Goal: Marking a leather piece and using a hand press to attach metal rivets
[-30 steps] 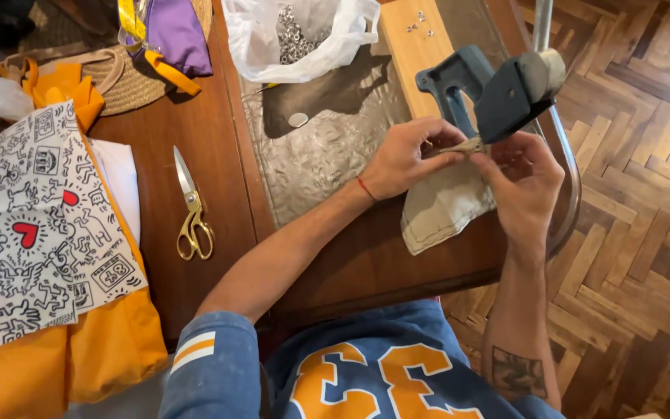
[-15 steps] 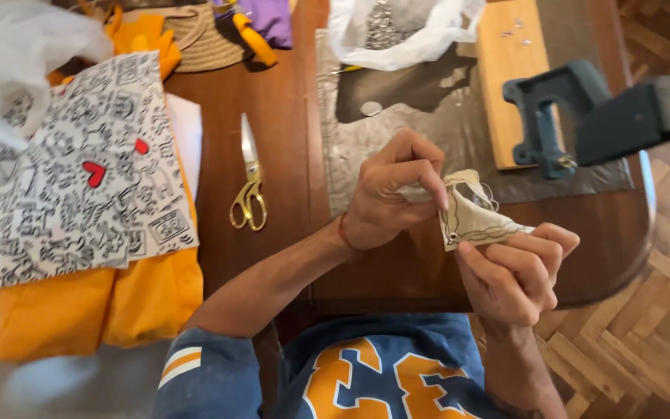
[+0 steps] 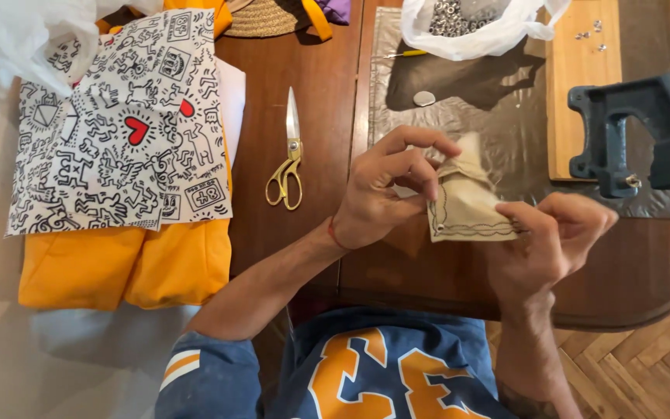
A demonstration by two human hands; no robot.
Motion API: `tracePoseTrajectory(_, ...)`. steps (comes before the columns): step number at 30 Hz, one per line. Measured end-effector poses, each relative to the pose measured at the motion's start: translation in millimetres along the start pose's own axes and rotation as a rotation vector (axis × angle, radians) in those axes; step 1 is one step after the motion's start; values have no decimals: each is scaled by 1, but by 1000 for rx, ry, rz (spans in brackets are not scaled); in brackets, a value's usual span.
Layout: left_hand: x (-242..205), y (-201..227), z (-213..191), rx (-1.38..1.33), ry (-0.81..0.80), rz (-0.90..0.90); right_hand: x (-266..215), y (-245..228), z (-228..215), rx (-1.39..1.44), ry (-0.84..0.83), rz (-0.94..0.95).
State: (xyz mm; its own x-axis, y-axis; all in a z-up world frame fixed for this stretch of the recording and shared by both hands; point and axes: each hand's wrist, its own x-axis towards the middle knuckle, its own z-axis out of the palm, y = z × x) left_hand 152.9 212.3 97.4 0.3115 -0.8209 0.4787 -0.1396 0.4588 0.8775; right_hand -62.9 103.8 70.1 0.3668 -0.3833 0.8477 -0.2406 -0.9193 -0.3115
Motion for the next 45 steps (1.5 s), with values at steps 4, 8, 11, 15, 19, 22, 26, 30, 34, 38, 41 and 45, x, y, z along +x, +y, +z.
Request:
tracePoseTrajectory(4,-3,-4,-25,136,-40,193,10,4,1,21,-31,-128)
tracePoseTrajectory(8,-29,-34,-74,798,-188,158,18,-10,7,-33,-427,-226)
tracePoseTrajectory(11,-56,-53,-87,1187,-256,197,-10,10,11,-4,-578,-261)
tracePoseTrajectory(15,-65,-59,-95,1293,-234,82,-20,14,7,36,-586,-240)
tracePoseTrajectory(19,-36,-53,-89,1195,-198,-19,-10,10,0,65,-669,-248)
tracePoseTrajectory(22,-32,-86,-82,1185,-232,-80,-16,17,-2,120,-675,-205)
tracePoseTrajectory(26,-10,-105,-86,1243,-246,-141,-16,31,-8,230,-723,-117)
tracePoseTrajectory(30,-8,-104,-94,1358,-245,-61,-10,56,-26,234,-988,-80)
tracePoseTrajectory(34,1,-104,-99,1265,-260,-93,37,54,-29,219,-1003,-79)
tracePoseTrajectory(38,4,-113,-101,1051,-271,-227,70,63,-2,187,-865,-15)
tracePoseTrajectory(41,10,-109,-101,907,-306,-280,95,79,57,154,-1001,136)
tracePoseTrajectory(45,6,-115,-101,863,-264,-145,107,111,109,15,-870,-96)
